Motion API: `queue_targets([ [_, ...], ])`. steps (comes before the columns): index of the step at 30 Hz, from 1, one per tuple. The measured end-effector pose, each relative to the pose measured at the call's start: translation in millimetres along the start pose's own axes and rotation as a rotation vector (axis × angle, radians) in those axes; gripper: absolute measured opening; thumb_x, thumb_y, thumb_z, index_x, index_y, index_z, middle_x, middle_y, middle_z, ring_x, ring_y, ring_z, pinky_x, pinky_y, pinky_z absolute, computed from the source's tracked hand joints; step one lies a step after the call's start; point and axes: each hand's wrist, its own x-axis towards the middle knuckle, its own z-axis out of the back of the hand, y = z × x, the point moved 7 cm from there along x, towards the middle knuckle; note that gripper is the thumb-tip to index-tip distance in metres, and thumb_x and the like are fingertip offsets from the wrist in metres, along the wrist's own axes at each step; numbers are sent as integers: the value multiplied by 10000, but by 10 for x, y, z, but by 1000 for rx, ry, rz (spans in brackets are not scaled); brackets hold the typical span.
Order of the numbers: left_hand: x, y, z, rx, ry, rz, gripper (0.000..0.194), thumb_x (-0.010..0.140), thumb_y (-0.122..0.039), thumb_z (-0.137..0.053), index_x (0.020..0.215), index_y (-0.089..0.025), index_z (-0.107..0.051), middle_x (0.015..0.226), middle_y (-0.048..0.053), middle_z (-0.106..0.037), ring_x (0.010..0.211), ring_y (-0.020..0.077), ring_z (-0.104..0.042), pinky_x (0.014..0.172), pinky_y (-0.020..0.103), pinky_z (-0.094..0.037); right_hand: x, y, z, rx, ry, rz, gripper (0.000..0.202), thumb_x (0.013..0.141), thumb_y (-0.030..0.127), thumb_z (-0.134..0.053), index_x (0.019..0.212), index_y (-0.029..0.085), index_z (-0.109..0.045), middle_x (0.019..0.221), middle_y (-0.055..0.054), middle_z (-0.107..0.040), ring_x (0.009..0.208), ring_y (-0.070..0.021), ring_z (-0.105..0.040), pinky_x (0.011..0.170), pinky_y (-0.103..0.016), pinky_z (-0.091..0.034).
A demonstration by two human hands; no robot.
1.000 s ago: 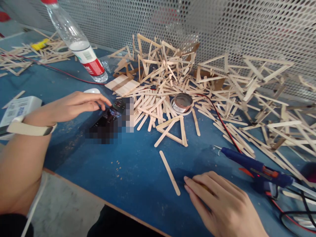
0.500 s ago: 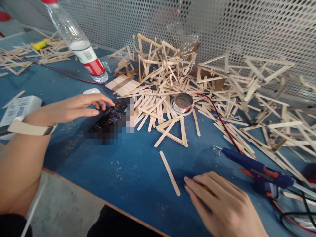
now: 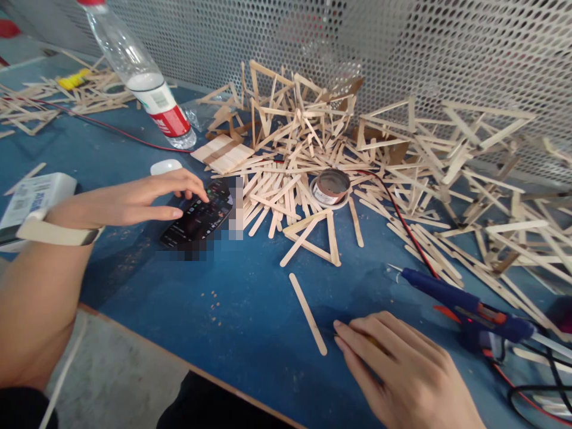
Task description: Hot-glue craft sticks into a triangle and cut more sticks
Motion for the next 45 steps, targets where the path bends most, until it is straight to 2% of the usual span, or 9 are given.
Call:
queue_targets([
  [9,1,-9,-8,20,-10,-5,461,1180,-545,-585,1517,-262,-720,1591,122,-672,1458,336,-660,1295,538,-502,-10,40,17,-32,37,66,303,1256,157,-593,1225,234,-884,1054,18,-932,910,-149,-899,885,-289,-722],
  [15,-10,-84,-1,59,-46,-46,405,1197,-359,-534,1506,-226,-760,1558,109,-707,1408,279,-693,1252,461,-532,-2,21,5,14,3,1,248,1233,159,-632,1216,235,-867,1035,8,-904,879,-147,-883,863,-287,-717],
  [20,-21,-95,112,109,-240,-196,386,1121,-287,-638,1472,-190,-764,1319,42,-834,1101,175,-767,987,285,-597,24,41,4,-22,22,45,253,1244,136,-599,1215,209,-839,1002,15,-903,863,-150,-883,819,-311,-705],
  [24,-59,-459,152,142,-490,-348,76,1091,-159,-689,1109,-204,-748,1018,-26,-768,869,105,-659,842,237,-537,38,35,14,-44,10,33,224,1231,117,-617,1214,189,-828,993,2,-899,855,-169,-879,805,-343,-701],
  [26,-7,-824,-23,120,-485,-449,97,1123,-169,-700,1057,-235,-728,993,-36,-774,881,114,-691,828,254,-548,42,39,25,-44,-6,13,197,1200,87,-666,1193,191,-833,1021,-10,-902,858,-175,-876,826,-354,-702],
  [30,244,-1665,-710,177,-226,-717,185,1223,-131,-628,1239,-192,-802,1195,64,-851,1138,228,-796,1044,372,-617,46,40,20,-43,10,-21,171,1152,59,-740,1154,181,-860,1057,-39,-905,864,-198,-868,806,-374,-696],
  [33,518,-1992,-1147,225,-57,-782,204,1181,-76,-680,1197,-183,-853,1220,93,-861,1101,263,-778,982,395,-586,38,30,8,-65,28,-26,137,1140,71,-772,1154,161,-875,1046,-54,-902,838,-214,-846,767,-389,-682],
  [37,770,-2063,-1334,37,24,-816,186,1148,-58,-752,1097,-174,-889,1182,91,-850,1088,261,-761,1018,406,-571,21,20,4,-70,42,-18,119,1129,60,-787,1168,143,-863,1015,-44,-895,837,-218,-831,745,-395,-668],
  [45,796,-1984,-1358,-143,59,-799,266,1199,-79,-682,1109,-189,-907,1146,87,-855,1106,242,-782,1018,374,-603,34,38,27,-29,96,-3,241,1175,23,-647,1328,128,-801,1105,-43,-922,946,-244,-854,761,-433,-674],
])
